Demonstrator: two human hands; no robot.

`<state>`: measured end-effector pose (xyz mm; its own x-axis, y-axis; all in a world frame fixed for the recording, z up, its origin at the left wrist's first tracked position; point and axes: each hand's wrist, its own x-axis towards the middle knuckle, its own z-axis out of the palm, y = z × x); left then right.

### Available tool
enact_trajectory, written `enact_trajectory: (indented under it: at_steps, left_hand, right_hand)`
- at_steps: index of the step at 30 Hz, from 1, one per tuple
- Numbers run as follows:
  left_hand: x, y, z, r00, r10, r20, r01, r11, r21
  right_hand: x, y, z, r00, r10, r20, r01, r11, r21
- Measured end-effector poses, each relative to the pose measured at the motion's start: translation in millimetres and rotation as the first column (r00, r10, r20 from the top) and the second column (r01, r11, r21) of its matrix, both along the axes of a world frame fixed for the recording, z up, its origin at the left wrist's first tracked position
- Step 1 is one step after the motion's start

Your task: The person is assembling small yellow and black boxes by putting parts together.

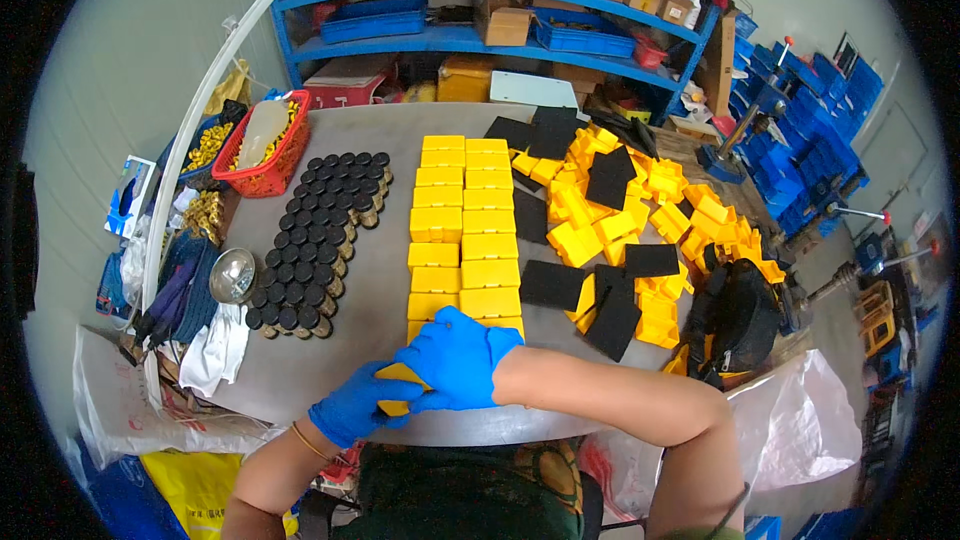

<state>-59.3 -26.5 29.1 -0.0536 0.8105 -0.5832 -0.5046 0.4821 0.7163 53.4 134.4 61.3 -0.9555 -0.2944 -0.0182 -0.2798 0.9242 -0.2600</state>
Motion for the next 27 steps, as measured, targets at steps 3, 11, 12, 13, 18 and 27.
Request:
enact_trajectory:
  at_steps: [3,11,12,13,18,27]
  left_hand:
    - [-11,10,-10,0.997,-0.068,-0.021,0.068,0.997,-0.033]
    - [-28,23,-5,0.956,-0.190,-0.226,0.193,0.981,-0.011]
    - [-29,24,-4,0.972,-0.137,-0.189,0.140,0.990,0.003]
    - [-30,24,-6,0.973,-0.137,-0.187,0.139,0.990,0.001]
    - [-50,49,-2,0.840,-0.072,-0.538,0.160,0.980,0.118]
    - [-57,32,-33,0.852,0.270,-0.448,-0.097,0.924,0.371]
  right_hand:
    - [-5,2,-11,1.000,-0.011,-0.005,0.011,0.993,0.118]
    - [-18,10,-11,0.996,-0.057,-0.063,0.063,0.995,0.083]
    - [-20,9,-12,0.996,-0.057,-0.062,0.062,0.995,0.081]
    - [-22,8,-12,0.995,-0.100,0.016,0.099,0.992,0.084]
    - [-37,33,-32,0.992,-0.117,0.040,0.114,0.992,0.055]
    - [-67,90,-47,0.701,-0.661,-0.268,0.685,0.728,-0.003]
